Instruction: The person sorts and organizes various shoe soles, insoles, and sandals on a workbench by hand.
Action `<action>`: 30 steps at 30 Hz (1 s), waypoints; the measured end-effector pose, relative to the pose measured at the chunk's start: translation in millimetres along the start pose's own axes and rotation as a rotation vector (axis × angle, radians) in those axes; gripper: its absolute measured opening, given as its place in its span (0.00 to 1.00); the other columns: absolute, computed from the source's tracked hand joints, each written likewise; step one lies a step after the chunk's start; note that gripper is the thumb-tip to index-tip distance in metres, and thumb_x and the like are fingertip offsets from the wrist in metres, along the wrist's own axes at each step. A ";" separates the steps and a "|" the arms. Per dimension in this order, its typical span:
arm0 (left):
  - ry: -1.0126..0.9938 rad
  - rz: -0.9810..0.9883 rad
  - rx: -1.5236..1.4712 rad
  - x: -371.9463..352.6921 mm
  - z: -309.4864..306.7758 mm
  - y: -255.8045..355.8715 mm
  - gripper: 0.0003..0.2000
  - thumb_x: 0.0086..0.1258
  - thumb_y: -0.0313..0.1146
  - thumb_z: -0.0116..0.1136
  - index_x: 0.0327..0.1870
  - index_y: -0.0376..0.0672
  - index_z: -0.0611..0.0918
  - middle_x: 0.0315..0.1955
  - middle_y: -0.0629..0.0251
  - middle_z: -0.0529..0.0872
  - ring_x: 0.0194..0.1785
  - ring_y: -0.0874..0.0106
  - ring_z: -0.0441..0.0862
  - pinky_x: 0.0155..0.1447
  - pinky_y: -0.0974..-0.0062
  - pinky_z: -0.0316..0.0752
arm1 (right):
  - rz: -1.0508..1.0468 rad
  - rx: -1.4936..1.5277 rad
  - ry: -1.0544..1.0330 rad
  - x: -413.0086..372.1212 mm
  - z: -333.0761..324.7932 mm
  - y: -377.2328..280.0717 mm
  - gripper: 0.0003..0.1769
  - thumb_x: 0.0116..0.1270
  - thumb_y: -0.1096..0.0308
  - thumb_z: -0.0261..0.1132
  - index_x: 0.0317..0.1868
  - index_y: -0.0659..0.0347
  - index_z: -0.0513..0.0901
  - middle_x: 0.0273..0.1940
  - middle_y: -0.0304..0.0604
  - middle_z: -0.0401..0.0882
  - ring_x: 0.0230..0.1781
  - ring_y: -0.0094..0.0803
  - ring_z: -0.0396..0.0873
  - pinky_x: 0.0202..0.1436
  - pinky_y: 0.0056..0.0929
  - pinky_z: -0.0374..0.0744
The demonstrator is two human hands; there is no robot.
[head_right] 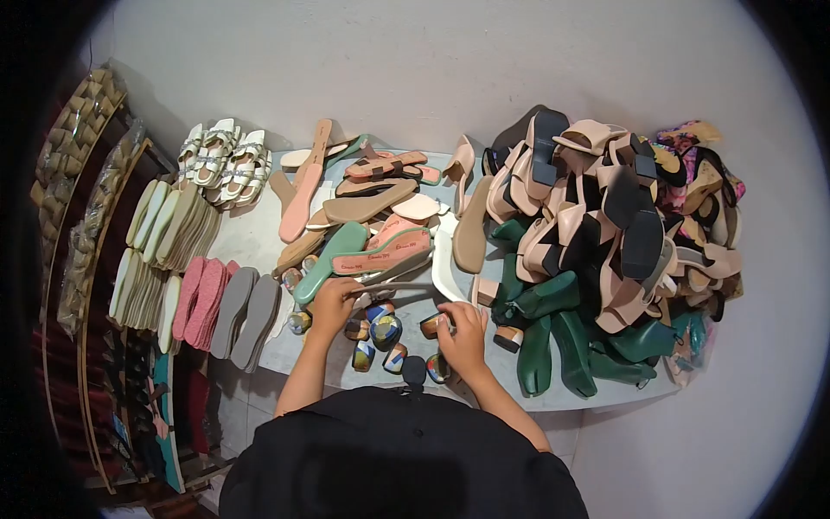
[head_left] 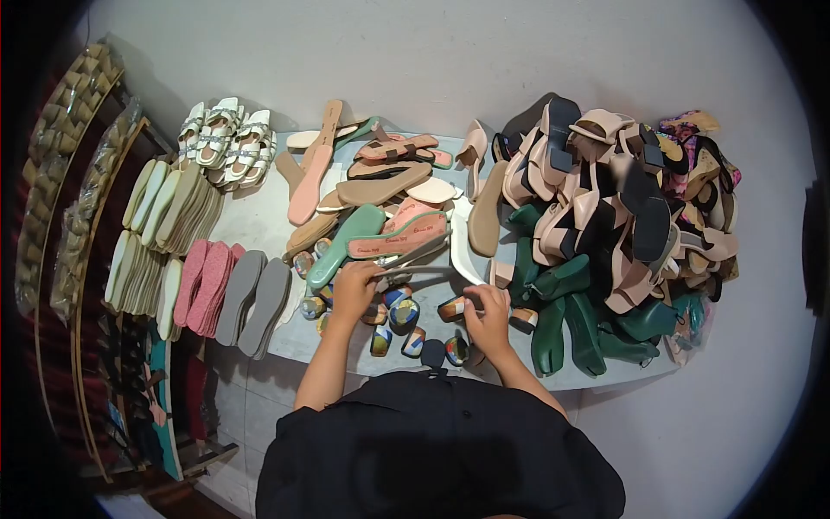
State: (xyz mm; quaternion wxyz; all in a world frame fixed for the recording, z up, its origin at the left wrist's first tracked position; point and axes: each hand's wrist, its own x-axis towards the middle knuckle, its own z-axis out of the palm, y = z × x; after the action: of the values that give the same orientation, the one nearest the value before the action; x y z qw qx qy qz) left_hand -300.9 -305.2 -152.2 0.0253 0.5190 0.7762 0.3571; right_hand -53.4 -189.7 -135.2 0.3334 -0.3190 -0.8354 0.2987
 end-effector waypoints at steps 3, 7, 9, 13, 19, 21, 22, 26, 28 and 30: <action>0.218 0.209 0.054 -15.1 -24.2 28.7 0.15 0.43 0.18 0.57 0.34 0.42 0.85 0.35 0.65 0.83 0.41 0.61 0.78 0.46 0.66 0.72 | 0.063 0.147 -0.066 -10.2 4.4 -18.1 0.11 0.57 0.72 0.63 0.42 0.62 0.78 0.37 0.44 0.76 0.44 0.41 0.74 0.56 0.38 0.67; 0.426 0.277 0.012 -53.9 -42.5 49.2 0.17 0.40 0.17 0.58 0.34 0.42 0.85 0.33 0.63 0.82 0.39 0.60 0.78 0.43 0.67 0.72 | 0.207 0.395 -0.089 -12.0 27.3 -40.8 0.33 0.53 0.67 0.70 0.57 0.64 0.66 0.50 0.51 0.67 0.53 0.42 0.69 0.56 0.39 0.69; 0.461 0.272 -0.025 -71.6 -49.0 51.7 0.17 0.40 0.18 0.57 0.35 0.43 0.85 0.33 0.64 0.82 0.38 0.60 0.78 0.43 0.66 0.71 | 0.146 0.355 0.037 -7.5 39.9 -56.5 0.44 0.49 0.65 0.73 0.64 0.61 0.58 0.57 0.55 0.59 0.59 0.46 0.63 0.59 0.38 0.67; 0.376 0.082 -0.340 -95.4 -43.6 58.1 0.16 0.43 0.18 0.59 0.36 0.42 0.85 0.33 0.61 0.84 0.36 0.63 0.78 0.40 0.69 0.72 | -0.296 -0.278 0.280 1.7 49.7 -40.4 0.54 0.40 0.63 0.78 0.66 0.54 0.55 0.67 0.58 0.46 0.69 0.57 0.49 0.67 0.62 0.47; 0.106 0.149 -0.425 -87.9 -68.2 46.4 0.13 0.47 0.22 0.64 0.37 0.44 0.86 0.33 0.66 0.86 0.37 0.68 0.80 0.42 0.74 0.71 | -0.457 -0.399 0.194 17.9 14.5 -42.0 0.29 0.39 0.64 0.73 0.46 0.44 0.76 0.55 0.45 0.65 0.64 0.50 0.57 0.66 0.63 0.43; 0.021 0.168 -0.531 -83.8 -79.2 38.3 0.13 0.49 0.22 0.65 0.37 0.45 0.87 0.33 0.66 0.86 0.38 0.68 0.80 0.43 0.73 0.72 | -0.506 -0.416 0.024 26.1 9.8 -50.7 0.21 0.37 0.66 0.73 0.37 0.47 0.78 0.45 0.38 0.72 0.57 0.41 0.65 0.65 0.60 0.49; -0.125 0.154 -0.574 -86.6 -84.0 26.9 0.11 0.58 0.32 0.64 0.43 0.45 0.86 0.43 0.63 0.83 0.46 0.68 0.79 0.48 0.72 0.71 | -0.501 -0.389 0.073 27.3 12.5 -63.3 0.17 0.36 0.67 0.72 0.31 0.48 0.78 0.34 0.33 0.71 0.46 0.35 0.70 0.62 0.57 0.55; -0.657 -0.176 -1.611 -94.7 -82.6 -21.4 0.41 0.62 0.65 0.49 0.68 0.39 0.64 0.65 0.55 0.62 0.68 0.65 0.60 0.70 0.67 0.54 | -0.472 -0.394 -0.031 16.5 38.3 -77.9 0.21 0.34 0.66 0.74 0.34 0.48 0.78 0.37 0.34 0.72 0.47 0.35 0.70 0.60 0.54 0.57; -0.802 -0.280 -1.245 -91.8 -101.2 -35.3 0.38 0.65 0.56 0.53 0.69 0.36 0.61 0.61 0.57 0.67 0.64 0.68 0.64 0.67 0.72 0.58 | -0.467 -0.366 -0.115 13.8 57.0 -97.0 0.23 0.33 0.65 0.74 0.35 0.48 0.78 0.38 0.34 0.72 0.47 0.35 0.70 0.60 0.53 0.57; -0.823 -0.284 -0.965 -95.8 -114.4 -47.3 0.34 0.66 0.48 0.58 0.67 0.35 0.63 0.57 0.60 0.72 0.58 0.73 0.69 0.61 0.76 0.64 | -0.461 -0.330 -0.179 11.4 80.9 -119.3 0.26 0.32 0.65 0.75 0.38 0.48 0.77 0.39 0.34 0.72 0.48 0.35 0.70 0.60 0.53 0.55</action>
State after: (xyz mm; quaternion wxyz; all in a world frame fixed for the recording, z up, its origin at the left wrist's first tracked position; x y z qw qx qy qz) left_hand -341.0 -454.3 -126.3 0.5979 0.4359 0.5167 0.4307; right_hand -160.2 -278.2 -94.6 0.2611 -0.1432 -0.9492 0.1021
